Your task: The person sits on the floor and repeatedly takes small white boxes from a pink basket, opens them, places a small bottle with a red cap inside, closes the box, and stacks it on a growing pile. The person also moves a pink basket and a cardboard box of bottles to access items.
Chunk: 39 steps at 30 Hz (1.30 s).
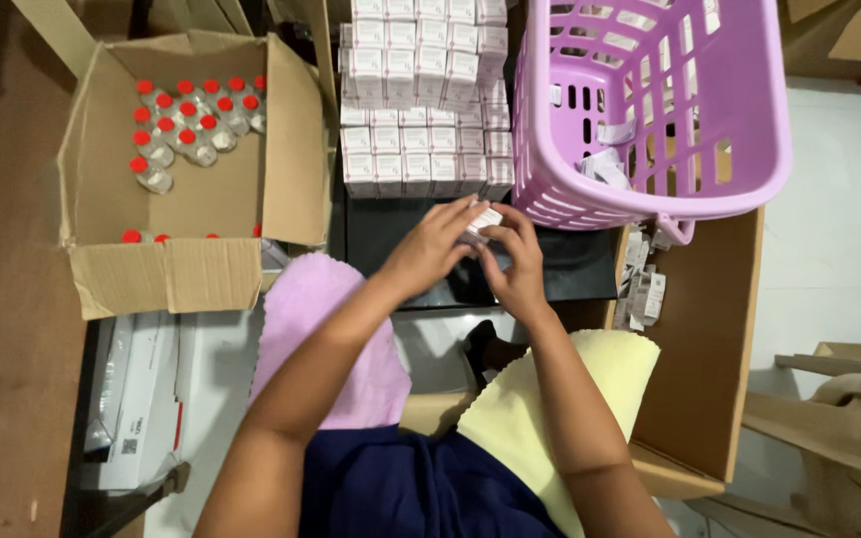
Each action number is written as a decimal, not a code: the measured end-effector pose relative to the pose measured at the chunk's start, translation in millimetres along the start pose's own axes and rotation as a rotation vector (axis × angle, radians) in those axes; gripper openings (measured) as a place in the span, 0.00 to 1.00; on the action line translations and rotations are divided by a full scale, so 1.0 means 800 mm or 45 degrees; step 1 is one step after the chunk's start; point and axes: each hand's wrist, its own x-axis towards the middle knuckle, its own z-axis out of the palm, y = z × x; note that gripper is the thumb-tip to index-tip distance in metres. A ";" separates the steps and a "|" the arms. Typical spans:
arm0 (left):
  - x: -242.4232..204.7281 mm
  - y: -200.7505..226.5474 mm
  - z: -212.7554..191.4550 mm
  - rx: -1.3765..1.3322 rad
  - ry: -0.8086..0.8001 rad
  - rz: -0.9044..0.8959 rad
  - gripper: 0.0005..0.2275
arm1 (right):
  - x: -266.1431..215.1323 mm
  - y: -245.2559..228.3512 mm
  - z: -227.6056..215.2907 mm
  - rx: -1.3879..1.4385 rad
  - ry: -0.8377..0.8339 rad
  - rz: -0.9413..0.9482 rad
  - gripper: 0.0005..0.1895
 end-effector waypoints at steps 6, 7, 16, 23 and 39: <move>0.073 -0.033 -0.041 -0.011 0.111 -0.097 0.28 | 0.015 -0.007 -0.008 -0.071 0.136 -0.044 0.20; 0.094 -0.041 -0.049 -0.030 0.207 -0.111 0.28 | 0.018 -0.006 -0.008 -0.068 0.150 -0.018 0.20; 0.249 -0.076 -0.032 0.583 0.168 -0.229 0.26 | 0.019 0.011 -0.008 -0.153 0.080 0.080 0.21; 0.274 -0.146 0.005 0.900 0.250 -0.109 0.14 | 0.020 0.010 -0.011 -0.131 -0.033 0.081 0.19; 0.099 -0.091 -0.115 0.701 0.638 -0.206 0.25 | 0.017 0.002 0.005 -0.151 -0.198 0.024 0.17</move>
